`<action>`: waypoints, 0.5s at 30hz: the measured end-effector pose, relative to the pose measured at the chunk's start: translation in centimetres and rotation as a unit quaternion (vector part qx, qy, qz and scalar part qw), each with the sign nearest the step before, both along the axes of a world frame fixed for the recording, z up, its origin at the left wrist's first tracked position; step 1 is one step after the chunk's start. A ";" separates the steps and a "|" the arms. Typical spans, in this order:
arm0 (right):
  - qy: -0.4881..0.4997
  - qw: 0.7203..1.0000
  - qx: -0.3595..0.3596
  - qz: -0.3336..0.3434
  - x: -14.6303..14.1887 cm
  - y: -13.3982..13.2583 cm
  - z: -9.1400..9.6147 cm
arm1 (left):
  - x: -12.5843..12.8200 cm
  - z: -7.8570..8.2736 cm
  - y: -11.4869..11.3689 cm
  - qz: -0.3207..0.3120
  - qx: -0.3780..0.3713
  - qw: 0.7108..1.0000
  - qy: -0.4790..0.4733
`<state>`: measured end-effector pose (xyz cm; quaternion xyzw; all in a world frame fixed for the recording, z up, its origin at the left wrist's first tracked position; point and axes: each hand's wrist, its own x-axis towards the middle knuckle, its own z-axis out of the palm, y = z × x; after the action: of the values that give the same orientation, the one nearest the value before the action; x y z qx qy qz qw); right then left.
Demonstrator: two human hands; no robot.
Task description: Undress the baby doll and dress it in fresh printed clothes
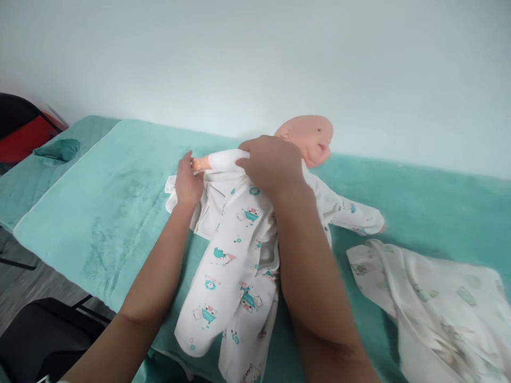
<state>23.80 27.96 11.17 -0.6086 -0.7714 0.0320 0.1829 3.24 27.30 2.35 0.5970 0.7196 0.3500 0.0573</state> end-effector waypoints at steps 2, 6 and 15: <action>-0.014 0.999 0.005 0.050 -1.0 0.1 -0.8 | 0.4 0.6 -0.4 0.002 0.037 0.998 0.047; -0.049 0.991 -0.003 0.124 -3.2 -0.1 -1.7 | 0.9 1.0 -0.7 -0.059 0.003 0.985 0.162; 0.183 0.981 -0.033 0.057 2.3 -1.4 -2.8 | -0.6 -0.3 0.3 -0.026 -0.075 0.984 0.161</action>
<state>26.08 26.53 8.34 -0.5530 -0.7571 0.1788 0.2983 2.67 27.58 2.10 0.6585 0.7275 0.1929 -0.0057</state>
